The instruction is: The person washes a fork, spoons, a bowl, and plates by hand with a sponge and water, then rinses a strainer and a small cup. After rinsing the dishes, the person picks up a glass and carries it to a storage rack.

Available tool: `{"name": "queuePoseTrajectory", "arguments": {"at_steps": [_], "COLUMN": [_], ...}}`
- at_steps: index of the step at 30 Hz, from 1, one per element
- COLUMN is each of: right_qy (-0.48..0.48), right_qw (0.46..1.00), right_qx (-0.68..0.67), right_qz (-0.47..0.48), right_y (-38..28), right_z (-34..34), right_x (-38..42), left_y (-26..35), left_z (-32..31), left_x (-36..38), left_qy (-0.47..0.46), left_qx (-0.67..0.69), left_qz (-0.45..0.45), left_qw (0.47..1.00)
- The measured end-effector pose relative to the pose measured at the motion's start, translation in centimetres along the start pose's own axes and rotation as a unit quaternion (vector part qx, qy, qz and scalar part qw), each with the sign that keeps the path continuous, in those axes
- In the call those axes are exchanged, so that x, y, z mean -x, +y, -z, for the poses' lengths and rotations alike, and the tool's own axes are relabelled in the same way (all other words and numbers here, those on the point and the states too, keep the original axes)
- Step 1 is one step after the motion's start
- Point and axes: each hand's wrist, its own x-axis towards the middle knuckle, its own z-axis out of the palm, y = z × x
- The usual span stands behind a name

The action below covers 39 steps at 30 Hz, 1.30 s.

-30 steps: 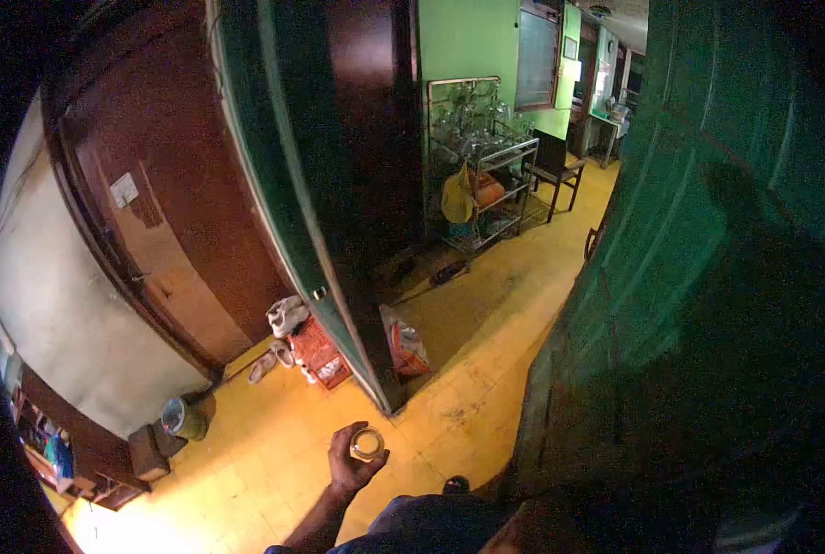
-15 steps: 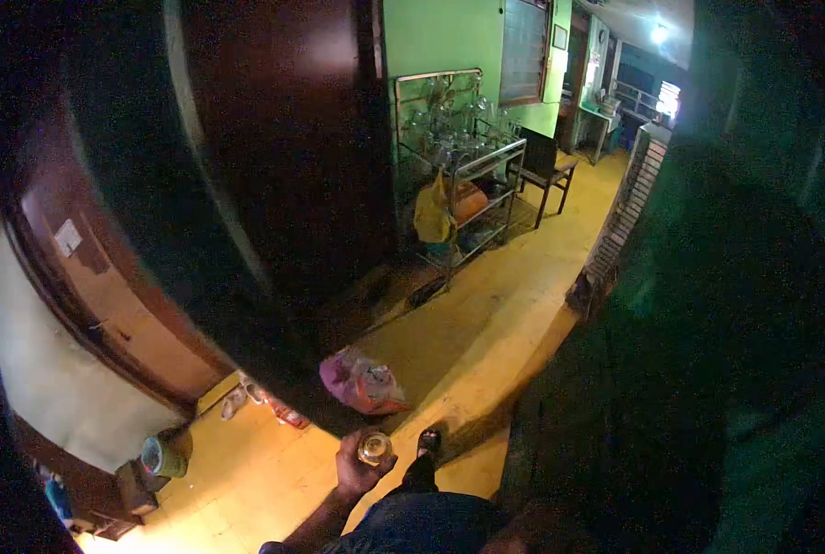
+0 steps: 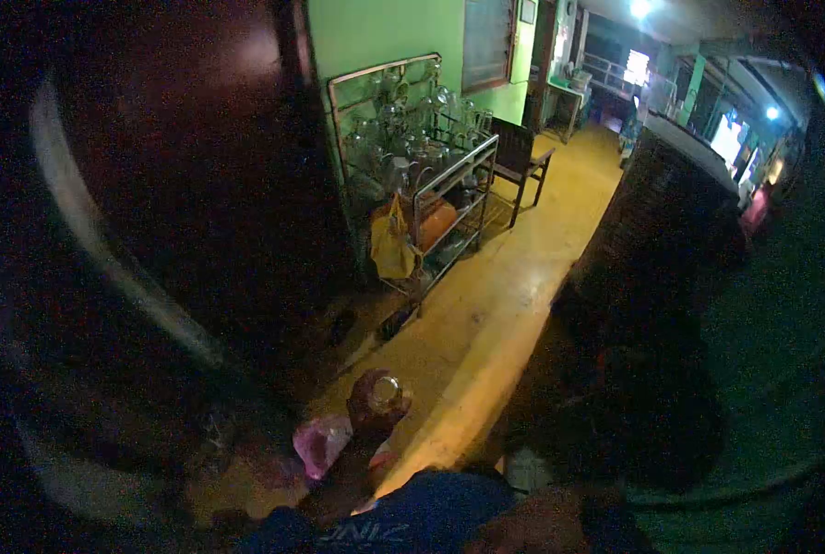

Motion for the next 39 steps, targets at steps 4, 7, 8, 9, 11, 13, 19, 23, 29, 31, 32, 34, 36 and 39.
{"name": "queuePoseTrajectory", "arguments": {"at_steps": [4,7,8,9,11,13,19,23,29,31,32,34,36,39], "right_qy": [-0.03,-0.081,-0.104,-0.132,-0.195,-0.258,-0.114,0.205,0.112,0.147,0.188,0.222,0.268,0.327], "right_qw": [0.999,0.993,0.989,0.984,0.968,0.947,0.972,0.976,0.769,0.764,0.758,0.764,0.772,0.755], "right_qx": [0.012,0.013,0.015,0.015,0.016,0.02,0.051,0.072,0.509,0.5,0.495,0.491,0.474,0.466], "right_qz": [0.042,0.084,0.1,0.119,0.157,0.189,0.199,0.031,-0.37,-0.381,-0.382,-0.354,-0.329,-0.326], "right_y": [1.4,2.3,2.5,2.3,2.6,3.2,3.4,5.8,17.1,20.4,21.5,22.4,23.0,23.8], "right_z": [8.6,15.5,18.0,20.7,25.5,30.4,42.8,50.2,62.8,65.1,67.0,71.1,72.9,77.1], "right_x": [1.0,2.0,2.2,2.2,2.1,2.1,4.6,8.1,12.5,14.8,15.3,15.4,16.4,18.7], "left_y": [-2.1,-3.5,-3.3,-3.1,-2.9,-2.2,-1.0,-2.8,-5.5,-5.7,-5.8,-5.9,-5.6,-4.4], "left_z": [-4.2,-7.5,-8.3,-9.1,-10.7,-12.0,-16.2,-18.2,-24.2,-26.6,-27.7,-29.7,-31.2,-33.0], "left_x": [-6.7,-10.5,-12.0,-13.3,-15.8,-18.6,-26.3,-33.7,-47.4,-51.3,-53.8,-58.3,-60.7,-65.2], "left_qy": [-0.028,0.001,0.023,0.024,0.005,-0.021,0.035,-0.019,-0.057,-0.096,-0.104,-0.115,-0.127,-0.114], "left_qx": [-0.061,-0.042,-0.014,-0.022,-0.045,-0.069,0.116,-0.05,0.024,0.084,0.135,0.192,0.195,0.112], "left_qz": [-0.038,-0.089,-0.135,-0.137,-0.09,-0.052,-0.005,-0.003,-0.041,-0.037,-0.042,-0.128,-0.196,-0.219], "left_qw": [0.997,0.995,0.99,0.99,0.995,0.996,0.993,0.999,0.997,0.991,0.984,0.966,0.953,0.963]}}
